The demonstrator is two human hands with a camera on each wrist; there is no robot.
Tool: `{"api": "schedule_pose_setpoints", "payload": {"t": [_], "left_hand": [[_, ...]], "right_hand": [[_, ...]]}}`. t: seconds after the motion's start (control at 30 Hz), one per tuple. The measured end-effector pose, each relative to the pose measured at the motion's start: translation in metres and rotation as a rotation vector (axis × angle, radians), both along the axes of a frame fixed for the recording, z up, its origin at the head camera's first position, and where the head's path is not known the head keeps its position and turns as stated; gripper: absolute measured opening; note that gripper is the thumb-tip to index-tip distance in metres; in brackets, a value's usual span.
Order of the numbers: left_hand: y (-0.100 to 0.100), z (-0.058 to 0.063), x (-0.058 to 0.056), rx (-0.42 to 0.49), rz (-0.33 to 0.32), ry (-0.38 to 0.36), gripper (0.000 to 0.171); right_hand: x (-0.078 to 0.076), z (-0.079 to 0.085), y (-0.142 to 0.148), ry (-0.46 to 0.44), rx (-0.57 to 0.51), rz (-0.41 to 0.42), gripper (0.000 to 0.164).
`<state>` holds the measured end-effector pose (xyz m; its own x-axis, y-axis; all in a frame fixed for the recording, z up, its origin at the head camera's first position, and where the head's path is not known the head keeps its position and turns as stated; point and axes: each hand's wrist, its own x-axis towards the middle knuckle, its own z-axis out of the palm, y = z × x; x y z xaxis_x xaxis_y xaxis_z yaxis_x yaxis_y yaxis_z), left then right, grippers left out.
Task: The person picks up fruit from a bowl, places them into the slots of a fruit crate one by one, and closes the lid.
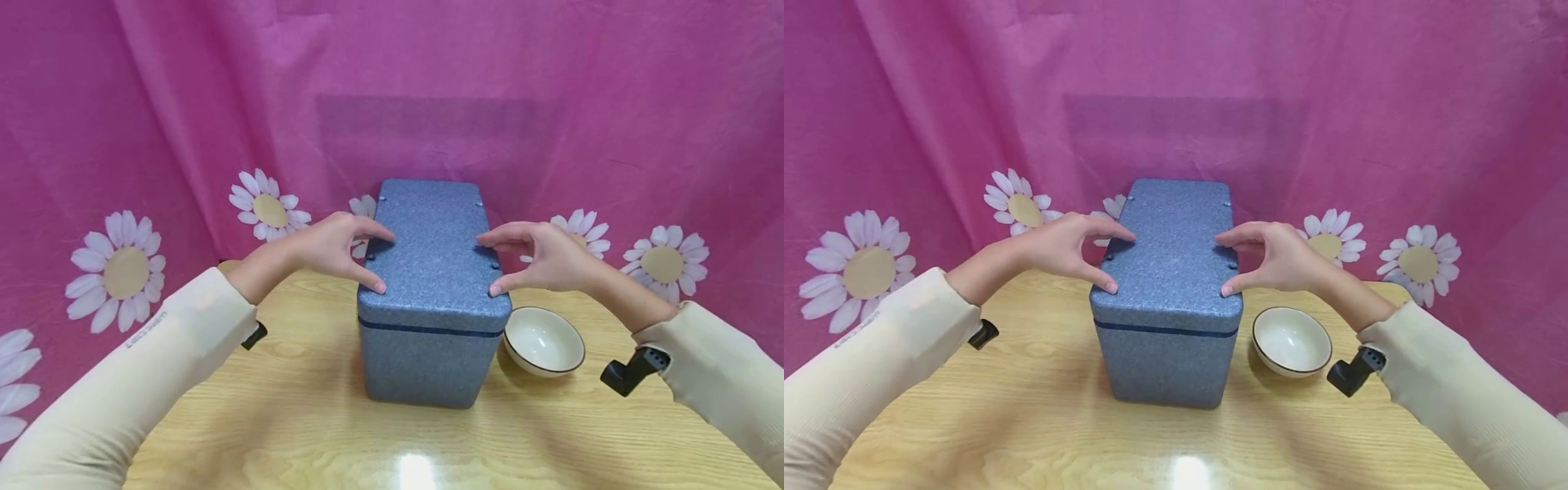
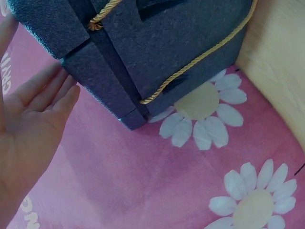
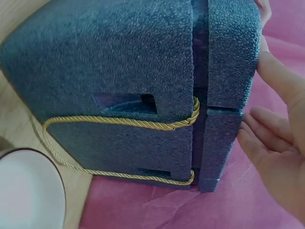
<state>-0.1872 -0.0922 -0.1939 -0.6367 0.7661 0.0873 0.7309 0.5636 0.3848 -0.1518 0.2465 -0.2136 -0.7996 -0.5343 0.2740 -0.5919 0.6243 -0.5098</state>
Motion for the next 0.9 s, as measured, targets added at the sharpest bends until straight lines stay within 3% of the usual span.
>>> {"api": "schedule_pose_setpoints", "payload": {"t": [0.3, 0.4, 0.5, 0.73, 0.8, 0.9], "left_hand": [[-0.005, -0.015, 0.003, 0.049, -0.078, 0.085, 0.07], [-0.006, -0.019, 0.007, 0.065, -0.095, 0.092, 0.069], [-0.007, -0.021, 0.008, 0.056, -0.095, 0.087, 0.068], [-0.004, -0.008, -0.005, -0.02, -0.095, 0.092, 0.069], [-0.002, -0.002, -0.014, -0.041, -0.068, 0.081, 0.069], [0.001, 0.01, -0.033, -0.051, 0.022, 0.045, 0.068]], "right_hand": [[0.005, -0.001, -0.006, 0.149, 0.146, 0.085, 0.06], [0.006, -0.003, -0.007, 0.246, 0.168, 0.12, 0.058], [0.005, -0.004, -0.008, 0.289, 0.183, 0.15, 0.057], [-0.006, 0.0, -0.002, 0.163, 0.16, 0.133, 0.06], [-0.013, 0.001, 0.001, 0.124, 0.138, 0.111, 0.061], [-0.029, 0.006, 0.007, 0.052, 0.084, 0.051, 0.061]]}}
